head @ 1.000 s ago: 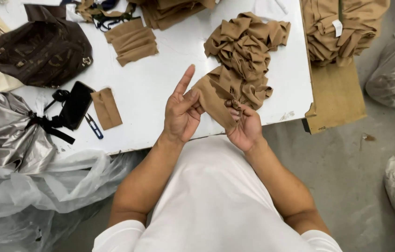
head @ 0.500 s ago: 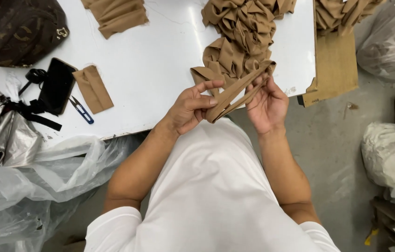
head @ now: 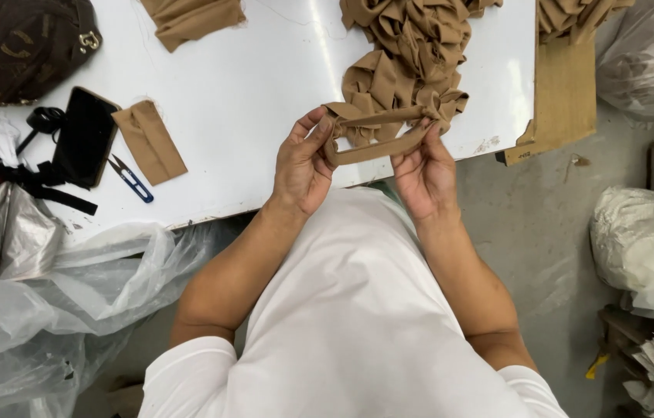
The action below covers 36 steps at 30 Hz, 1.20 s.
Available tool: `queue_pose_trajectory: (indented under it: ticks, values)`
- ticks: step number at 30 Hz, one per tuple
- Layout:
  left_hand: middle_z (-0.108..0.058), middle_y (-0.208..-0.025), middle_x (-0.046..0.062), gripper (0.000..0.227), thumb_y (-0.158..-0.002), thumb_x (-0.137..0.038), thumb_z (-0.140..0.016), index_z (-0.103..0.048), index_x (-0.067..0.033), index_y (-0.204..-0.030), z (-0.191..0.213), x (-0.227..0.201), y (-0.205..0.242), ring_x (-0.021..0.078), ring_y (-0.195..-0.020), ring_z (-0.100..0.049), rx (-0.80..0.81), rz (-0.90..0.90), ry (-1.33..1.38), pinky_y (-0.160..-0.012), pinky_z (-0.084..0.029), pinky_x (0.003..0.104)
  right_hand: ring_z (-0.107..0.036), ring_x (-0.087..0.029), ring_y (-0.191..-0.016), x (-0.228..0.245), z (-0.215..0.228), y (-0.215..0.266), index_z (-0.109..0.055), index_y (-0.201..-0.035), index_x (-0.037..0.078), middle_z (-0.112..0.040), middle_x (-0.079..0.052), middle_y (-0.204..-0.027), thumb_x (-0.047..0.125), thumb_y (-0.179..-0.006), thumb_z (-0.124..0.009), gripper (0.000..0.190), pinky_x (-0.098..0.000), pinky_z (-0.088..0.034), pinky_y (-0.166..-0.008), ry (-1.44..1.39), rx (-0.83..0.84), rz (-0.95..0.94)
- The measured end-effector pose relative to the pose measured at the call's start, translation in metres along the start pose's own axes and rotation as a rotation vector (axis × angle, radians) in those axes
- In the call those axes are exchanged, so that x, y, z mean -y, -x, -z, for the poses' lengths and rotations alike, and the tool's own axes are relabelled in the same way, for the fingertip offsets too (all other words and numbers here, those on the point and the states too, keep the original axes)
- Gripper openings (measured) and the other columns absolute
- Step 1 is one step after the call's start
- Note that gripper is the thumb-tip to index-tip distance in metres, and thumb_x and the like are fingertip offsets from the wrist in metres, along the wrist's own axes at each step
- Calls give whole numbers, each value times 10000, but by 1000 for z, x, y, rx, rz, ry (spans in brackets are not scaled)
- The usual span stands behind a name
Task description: Folding small strips of brown fabric into loops on a work table in a factory setting.
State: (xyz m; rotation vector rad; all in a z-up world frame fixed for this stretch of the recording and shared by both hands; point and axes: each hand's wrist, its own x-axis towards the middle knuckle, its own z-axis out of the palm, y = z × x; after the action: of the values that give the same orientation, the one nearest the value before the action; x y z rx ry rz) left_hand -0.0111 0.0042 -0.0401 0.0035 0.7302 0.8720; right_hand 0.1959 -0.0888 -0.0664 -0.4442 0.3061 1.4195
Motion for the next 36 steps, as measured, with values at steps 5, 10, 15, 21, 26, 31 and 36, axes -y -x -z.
queue_pose_trajectory:
  ticks: [5, 10, 15, 21, 26, 31, 36]
  values:
    - [-729, -877, 50, 279, -957, -55, -735, -553, -78, -1168, 17, 1, -4, 154, -749, -744, -30, 33, -48, -642, -652, 244, -714, -114, -1044, 0, 19, -7, -726, -1158, 103, -750, 9, -1103, 187, -1053, -633, 163, -363, -607, -1023, -17, 18, -13]
    - [-726, -941, 137, 527, -908, -6, -776, -510, -75, -1358, 28, -31, 2, 183, -741, -702, 266, 109, -342, -615, -603, 287, -427, -5, -662, -5, -38, 4, -594, -1375, 176, -723, 84, -1014, 367, -1076, -502, 367, -221, -380, -725, 247, 322, -160]
    - [-721, -1148, 195, 720, -857, 44, -767, -429, -55, -1485, 17, -81, 20, 160, -864, -729, 506, 122, -745, -758, -616, 287, -403, -121, -490, 7, -42, -2, -585, -1199, 106, -414, 50, -480, 175, -944, -521, 272, -309, -402, -698, 509, 365, -40]
    - [-719, -1163, 196, 677, -867, 94, -742, -482, -36, -1479, 14, -129, 27, 193, -897, -705, 549, 5, -1065, -818, -608, 346, -576, -237, -605, 12, -33, -7, -542, -1175, -105, -607, -155, -654, 35, -836, -662, 386, -362, -452, -744, 1105, 378, 106]
    - [-697, -1158, 231, 721, -807, 126, -778, -503, 3, -1462, 27, -165, 4, 261, -883, -715, 477, -151, -1298, -796, -598, 397, -585, -261, -927, -21, -69, -42, -697, -1213, 18, -756, -112, -899, 41, -875, -800, 354, -381, -384, -969, 1761, 372, 131]
    - [-704, -1165, 27, 509, -926, -111, -733, -571, -136, -1407, 41, -197, -18, 97, -891, -647, 252, -114, -1535, -844, -512, 280, -541, -183, -386, -68, -127, -91, -625, -1163, 37, -662, -132, -1044, 200, -977, -678, 253, -298, -490, -268, 1889, 227, -380]
    - [-703, -1140, 46, 457, -931, -22, -677, -615, -100, -1377, 79, -227, -62, 143, -878, -640, 134, -390, -1693, -877, -526, 335, -556, -154, -843, -114, -105, -179, -668, -1104, 115, -650, -18, -950, 272, -1009, -636, 186, -306, -437, -731, 2015, 533, -128]
